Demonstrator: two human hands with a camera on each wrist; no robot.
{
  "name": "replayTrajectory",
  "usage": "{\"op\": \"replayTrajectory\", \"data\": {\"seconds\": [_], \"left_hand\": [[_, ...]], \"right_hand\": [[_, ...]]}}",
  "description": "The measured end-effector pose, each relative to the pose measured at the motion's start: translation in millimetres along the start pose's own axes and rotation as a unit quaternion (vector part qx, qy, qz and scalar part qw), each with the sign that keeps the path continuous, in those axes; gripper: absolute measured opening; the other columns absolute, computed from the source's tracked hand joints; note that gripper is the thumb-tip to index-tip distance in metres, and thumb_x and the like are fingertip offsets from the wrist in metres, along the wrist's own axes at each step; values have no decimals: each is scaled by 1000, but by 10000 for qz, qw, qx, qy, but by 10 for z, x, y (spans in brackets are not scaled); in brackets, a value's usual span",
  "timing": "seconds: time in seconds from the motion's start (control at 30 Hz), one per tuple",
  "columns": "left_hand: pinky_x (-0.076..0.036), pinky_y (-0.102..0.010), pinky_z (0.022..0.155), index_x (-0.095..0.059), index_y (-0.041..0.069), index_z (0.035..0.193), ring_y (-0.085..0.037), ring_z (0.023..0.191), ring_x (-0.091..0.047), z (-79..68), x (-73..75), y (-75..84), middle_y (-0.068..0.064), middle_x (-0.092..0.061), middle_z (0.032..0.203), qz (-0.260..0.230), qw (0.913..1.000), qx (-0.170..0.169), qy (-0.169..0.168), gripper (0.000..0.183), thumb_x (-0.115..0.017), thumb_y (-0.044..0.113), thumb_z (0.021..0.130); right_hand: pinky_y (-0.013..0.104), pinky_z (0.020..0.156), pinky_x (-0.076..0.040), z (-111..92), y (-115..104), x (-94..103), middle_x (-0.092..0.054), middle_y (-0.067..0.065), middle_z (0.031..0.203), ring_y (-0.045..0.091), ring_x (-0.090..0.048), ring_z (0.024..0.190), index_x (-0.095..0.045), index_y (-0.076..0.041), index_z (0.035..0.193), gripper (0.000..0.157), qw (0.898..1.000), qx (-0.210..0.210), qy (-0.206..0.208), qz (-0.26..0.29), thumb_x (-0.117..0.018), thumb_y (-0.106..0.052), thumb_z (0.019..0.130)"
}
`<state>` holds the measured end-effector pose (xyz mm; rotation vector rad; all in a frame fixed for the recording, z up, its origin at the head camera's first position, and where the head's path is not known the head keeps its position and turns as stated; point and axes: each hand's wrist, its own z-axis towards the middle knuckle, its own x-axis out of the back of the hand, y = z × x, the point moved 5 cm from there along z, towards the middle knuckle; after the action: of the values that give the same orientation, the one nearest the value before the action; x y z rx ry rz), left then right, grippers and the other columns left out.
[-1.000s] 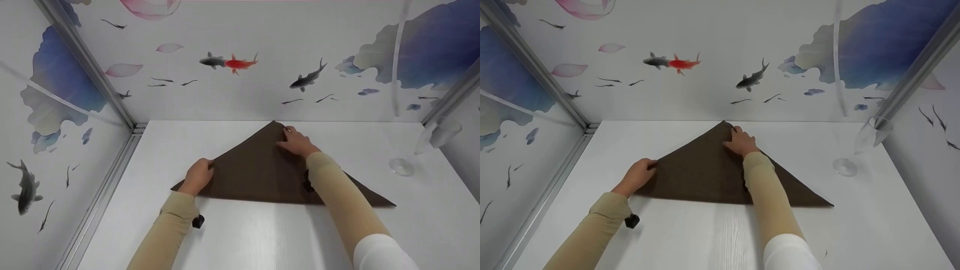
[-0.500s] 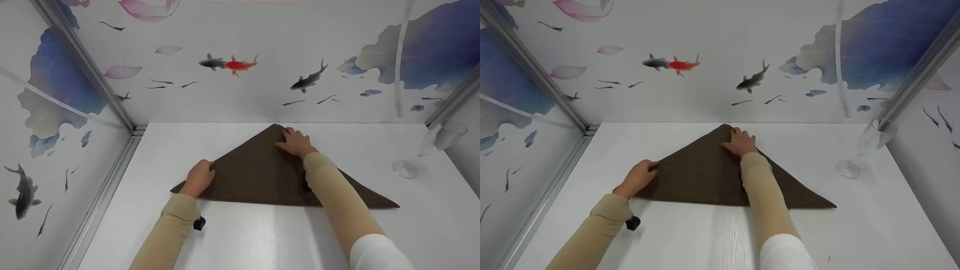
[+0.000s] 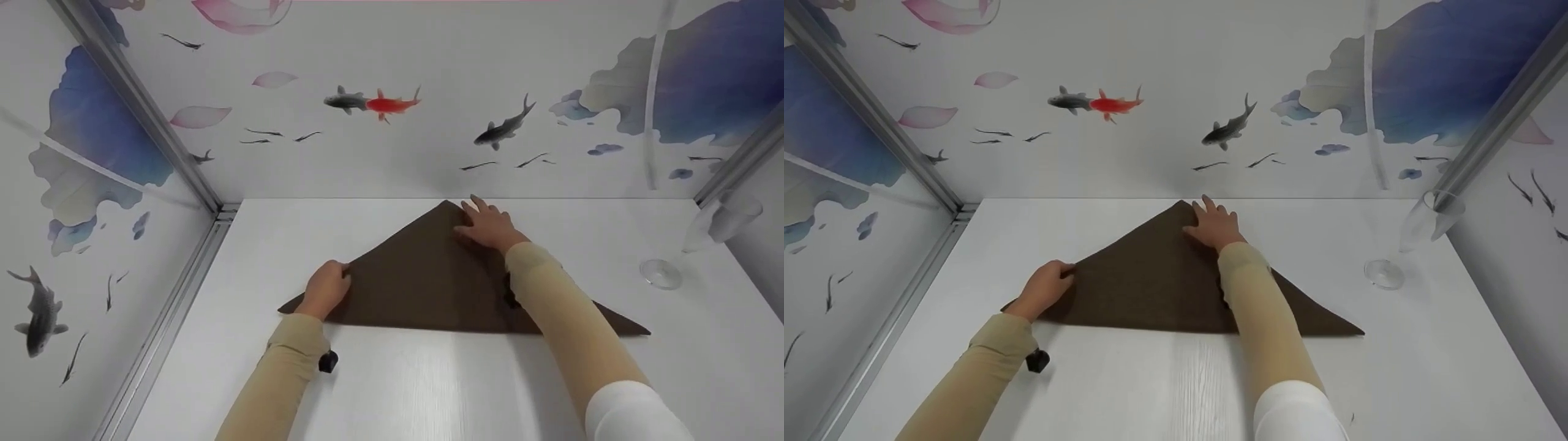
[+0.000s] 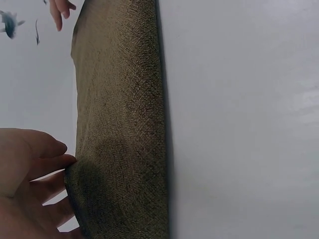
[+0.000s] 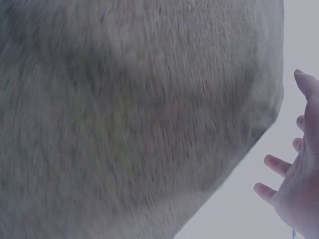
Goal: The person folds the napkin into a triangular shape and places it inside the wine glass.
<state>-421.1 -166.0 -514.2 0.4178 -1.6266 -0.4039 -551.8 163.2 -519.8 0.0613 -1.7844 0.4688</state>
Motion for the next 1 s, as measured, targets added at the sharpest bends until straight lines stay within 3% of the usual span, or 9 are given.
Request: {"op": "replayTrajectory", "data": {"seconds": [0.17,0.37,0.57,1.0], "left_hand": [[-43,-44,100,-63,-4,124,-33,116,-57,-29,-8,12,-20,-62,120,138,9998,-137,-14,31,-56,9,96],[-38,-46,105,-62,-1,126,-36,126,-49,-62,-47,49,-20,-55,133,194,9989,-383,202,33,-59,11,95],[-37,-46,105,-64,0,125,-36,127,-49,-128,-88,137,-20,-56,134,177,9970,-625,417,32,-59,11,95],[-36,-43,107,-64,3,126,-33,129,-48,-358,-282,341,-18,-55,136,-17,9977,-597,325,33,-60,12,95]], "right_hand": [[65,107,-19,-149,24,73,-6,17,161,45,-19,141,-16,-11,157,75,9992,139,148,-347,-44,-52,100],[64,107,-19,-435,13,86,-11,18,160,43,-22,140,-18,-10,156,77,9971,416,234,-586,-47,-52,99],[65,106,-20,-730,-10,76,-14,18,160,43,-24,140,-23,-11,156,77,9948,643,423,-670,-51,-52,97],[66,106,-21,-1218,-14,-48,-17,18,159,43,-28,138,-25,-10,155,77,9918,722,472,-940,-53,-52,96]]}}
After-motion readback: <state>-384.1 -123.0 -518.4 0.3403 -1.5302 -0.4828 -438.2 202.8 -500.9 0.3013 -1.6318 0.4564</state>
